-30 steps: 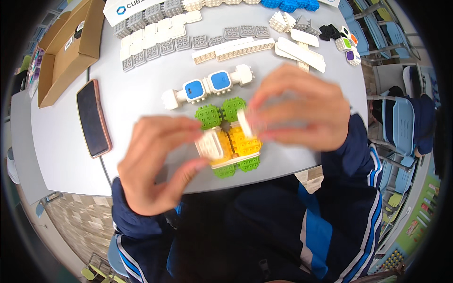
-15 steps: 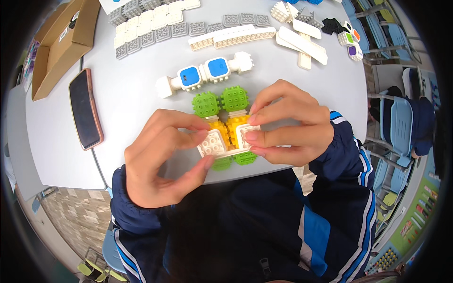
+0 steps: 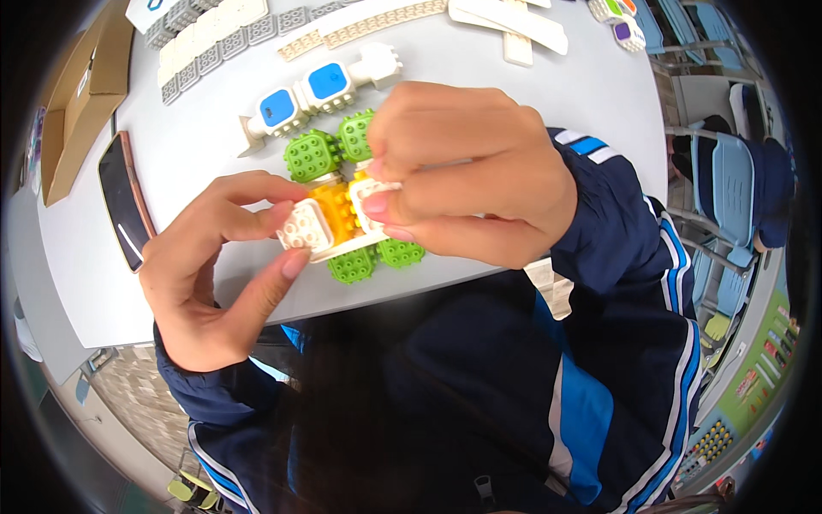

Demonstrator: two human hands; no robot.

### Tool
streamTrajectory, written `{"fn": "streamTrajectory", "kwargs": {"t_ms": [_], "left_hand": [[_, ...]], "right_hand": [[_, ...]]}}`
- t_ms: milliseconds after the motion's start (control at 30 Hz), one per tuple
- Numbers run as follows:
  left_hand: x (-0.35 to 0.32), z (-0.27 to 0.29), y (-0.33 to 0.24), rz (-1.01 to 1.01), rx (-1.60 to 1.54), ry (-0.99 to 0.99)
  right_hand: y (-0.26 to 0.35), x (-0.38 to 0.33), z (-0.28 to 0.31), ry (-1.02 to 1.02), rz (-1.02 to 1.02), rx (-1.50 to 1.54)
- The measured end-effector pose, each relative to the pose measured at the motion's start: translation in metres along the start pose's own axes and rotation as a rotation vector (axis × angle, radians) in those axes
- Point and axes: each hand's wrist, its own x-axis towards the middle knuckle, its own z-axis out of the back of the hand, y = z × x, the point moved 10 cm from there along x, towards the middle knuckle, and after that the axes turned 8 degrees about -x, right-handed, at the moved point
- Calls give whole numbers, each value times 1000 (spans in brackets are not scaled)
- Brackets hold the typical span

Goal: The person assembles a small robot-like structure using interlocking plastic building blocks. They connect green, yellow, and white pieces, then attach blue-topped modules to form a compact assembly on the table.

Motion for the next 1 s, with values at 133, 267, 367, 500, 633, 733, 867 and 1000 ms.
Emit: {"fn": "streamTrajectory", "kwargs": {"t_ms": [133,267,367,500,633,733,867,1000], "left_hand": [[3,0,-8,-29,44,-59],[4,1,-6,-29,50,-49],[7,1,-9,-38,75,-34],[10,-3,-13,-44,187,-9],[10,-6,-16,-37,207,-59],[9,-6,-15,-41,197,-22],[7,-6,-9,-23,172,20],[-1,-3,-5,-30,130,-36]], "right_hand": [[0,-2,-1,32,-10,-44],[-1,-3,-1,37,0,-56],[-3,-4,0,11,-18,-28],[-6,-7,-1,-15,-47,-18],[-6,-8,-1,-66,-69,-3],[-5,-8,0,-88,-77,-3],[-6,-7,2,-10,-138,-20],[-13,-4,6,60,-212,-51]]}}
